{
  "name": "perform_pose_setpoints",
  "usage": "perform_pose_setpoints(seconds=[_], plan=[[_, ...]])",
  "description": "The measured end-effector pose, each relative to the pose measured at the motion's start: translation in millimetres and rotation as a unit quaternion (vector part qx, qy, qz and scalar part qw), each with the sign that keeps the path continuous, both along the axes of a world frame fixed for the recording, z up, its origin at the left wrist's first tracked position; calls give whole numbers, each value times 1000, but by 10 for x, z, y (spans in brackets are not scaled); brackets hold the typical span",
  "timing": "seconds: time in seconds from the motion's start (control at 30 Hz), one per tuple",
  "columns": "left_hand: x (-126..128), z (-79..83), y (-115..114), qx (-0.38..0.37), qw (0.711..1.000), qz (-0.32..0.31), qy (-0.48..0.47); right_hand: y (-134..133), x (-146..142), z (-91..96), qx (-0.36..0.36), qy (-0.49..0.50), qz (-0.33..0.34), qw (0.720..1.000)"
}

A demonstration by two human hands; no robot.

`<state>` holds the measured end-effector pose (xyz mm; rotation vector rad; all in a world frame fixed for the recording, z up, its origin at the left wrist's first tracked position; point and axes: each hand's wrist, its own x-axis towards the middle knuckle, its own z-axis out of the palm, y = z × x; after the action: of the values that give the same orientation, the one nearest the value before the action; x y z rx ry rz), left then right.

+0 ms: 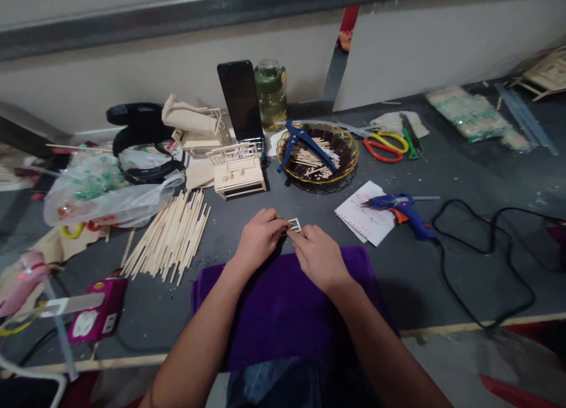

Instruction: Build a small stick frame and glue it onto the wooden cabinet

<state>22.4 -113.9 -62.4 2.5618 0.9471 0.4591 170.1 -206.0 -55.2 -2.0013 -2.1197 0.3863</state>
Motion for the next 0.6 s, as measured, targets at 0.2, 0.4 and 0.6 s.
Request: perform_pose_setpoints(seconds=[0.2, 0.4, 0.6], plan=[[-51, -8, 9, -18, 999, -12, -40, 1, 1, -8, 9, 2, 2, 1000], [-140, 141, 16, -23, 999, 12, -23, -2, 2, -18, 7, 4, 5, 1000], [-154, 241, -405, 103, 990, 62, 74, -14, 11, -67, 30, 11, 11, 999]])
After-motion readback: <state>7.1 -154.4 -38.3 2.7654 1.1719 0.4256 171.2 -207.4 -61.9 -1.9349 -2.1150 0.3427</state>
